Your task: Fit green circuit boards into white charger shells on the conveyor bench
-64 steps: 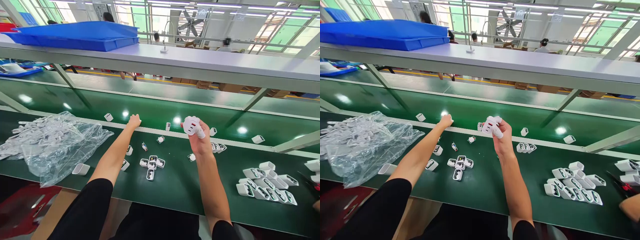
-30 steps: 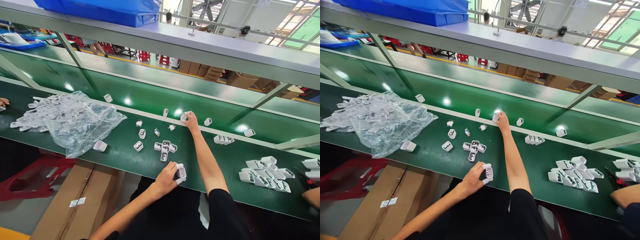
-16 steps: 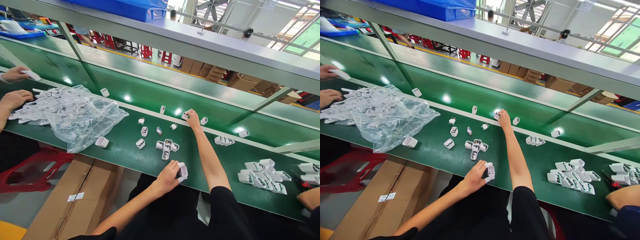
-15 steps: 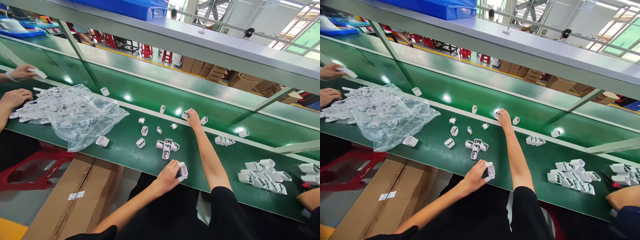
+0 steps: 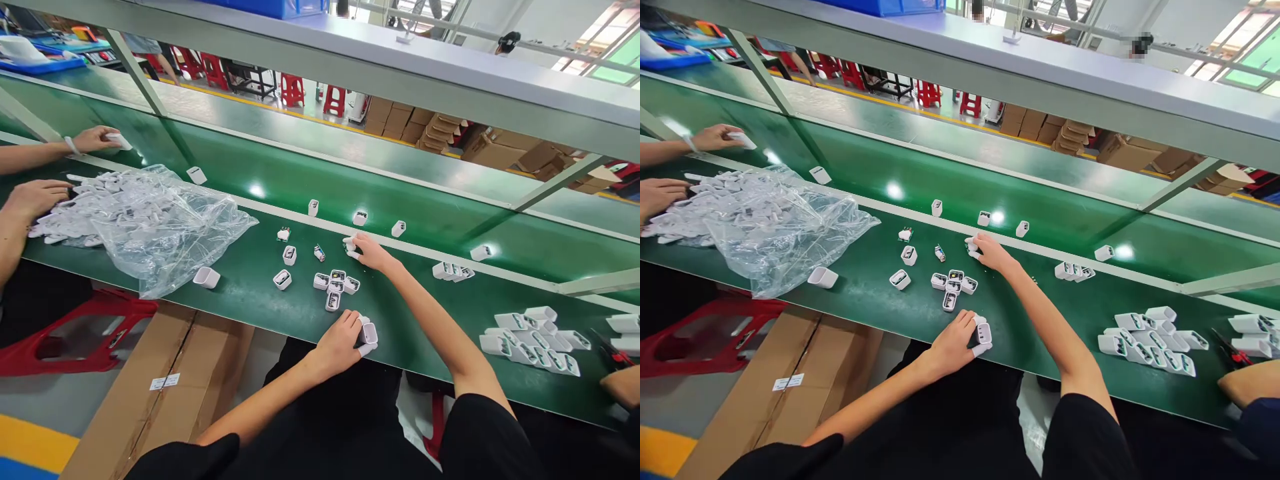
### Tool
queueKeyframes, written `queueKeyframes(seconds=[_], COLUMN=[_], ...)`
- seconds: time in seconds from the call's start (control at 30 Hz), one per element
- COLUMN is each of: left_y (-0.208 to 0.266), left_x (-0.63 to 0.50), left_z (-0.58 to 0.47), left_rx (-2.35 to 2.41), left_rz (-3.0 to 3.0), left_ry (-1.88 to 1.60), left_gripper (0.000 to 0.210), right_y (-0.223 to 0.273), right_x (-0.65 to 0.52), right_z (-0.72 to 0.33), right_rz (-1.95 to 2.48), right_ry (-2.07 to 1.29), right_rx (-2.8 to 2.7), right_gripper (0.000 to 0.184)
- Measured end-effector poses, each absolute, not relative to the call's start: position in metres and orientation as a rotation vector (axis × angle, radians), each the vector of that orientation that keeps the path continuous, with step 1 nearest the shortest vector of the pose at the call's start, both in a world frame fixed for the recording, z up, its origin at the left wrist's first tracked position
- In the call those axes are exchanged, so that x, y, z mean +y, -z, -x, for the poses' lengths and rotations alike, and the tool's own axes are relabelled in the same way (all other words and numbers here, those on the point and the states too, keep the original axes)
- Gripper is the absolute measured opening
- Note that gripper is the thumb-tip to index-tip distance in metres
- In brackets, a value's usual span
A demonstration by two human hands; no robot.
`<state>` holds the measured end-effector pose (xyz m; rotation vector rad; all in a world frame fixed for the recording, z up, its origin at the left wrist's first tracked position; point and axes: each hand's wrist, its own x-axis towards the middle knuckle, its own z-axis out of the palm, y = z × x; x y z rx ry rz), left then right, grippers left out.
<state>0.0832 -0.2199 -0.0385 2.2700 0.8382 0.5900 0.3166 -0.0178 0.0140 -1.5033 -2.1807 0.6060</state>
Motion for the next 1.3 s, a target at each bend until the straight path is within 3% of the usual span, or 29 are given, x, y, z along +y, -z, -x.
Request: queueKeyframes(seconds=[0.07,0.17,0.27,0.43,0.63,1.3], left_y=[0.034,0.025,0.022,0.031,0.030,0.025], left_x=[-0.217,-0.210,-0.203,-0.199,-0.202,-0.198], left_z=[-0.077,-0.070,-0.067,-0.067,-0.064,-0.061], left_rx=[0.799,0.739,0.691,0.615,0.511,0.359], left_rz=[-2.169,-1.865,-1.612,-1.649,-1.816,-1.711], left_ry=[-0.612,-0.667,-0.727,-0.807,-0.822,-0.821], left_gripper=[0.031,0.033,0.048,0.062,0.054,0.067], right_y=[-0.013,-0.011,-0.006,-0.006,-0.012,0.001], right_x=[-0.034,-0.081,-0.154,-0.278,-0.336,-0.316], right_z=[-0.321,-0.328,-0.326,-0.298,-0.270,-0.263], right_rz=[1.502,1.483,1.389,1.175,1.216,1.243], right_ry=[-0.618,-0.646,-0.736,-0.775,-0.671,-0.683], right_rx=[-2.021,-1.768,-1.474,-1.047,-1.090,-1.380], right_gripper=[0.022,0.041,0.052,0.049,0.050,0.063])
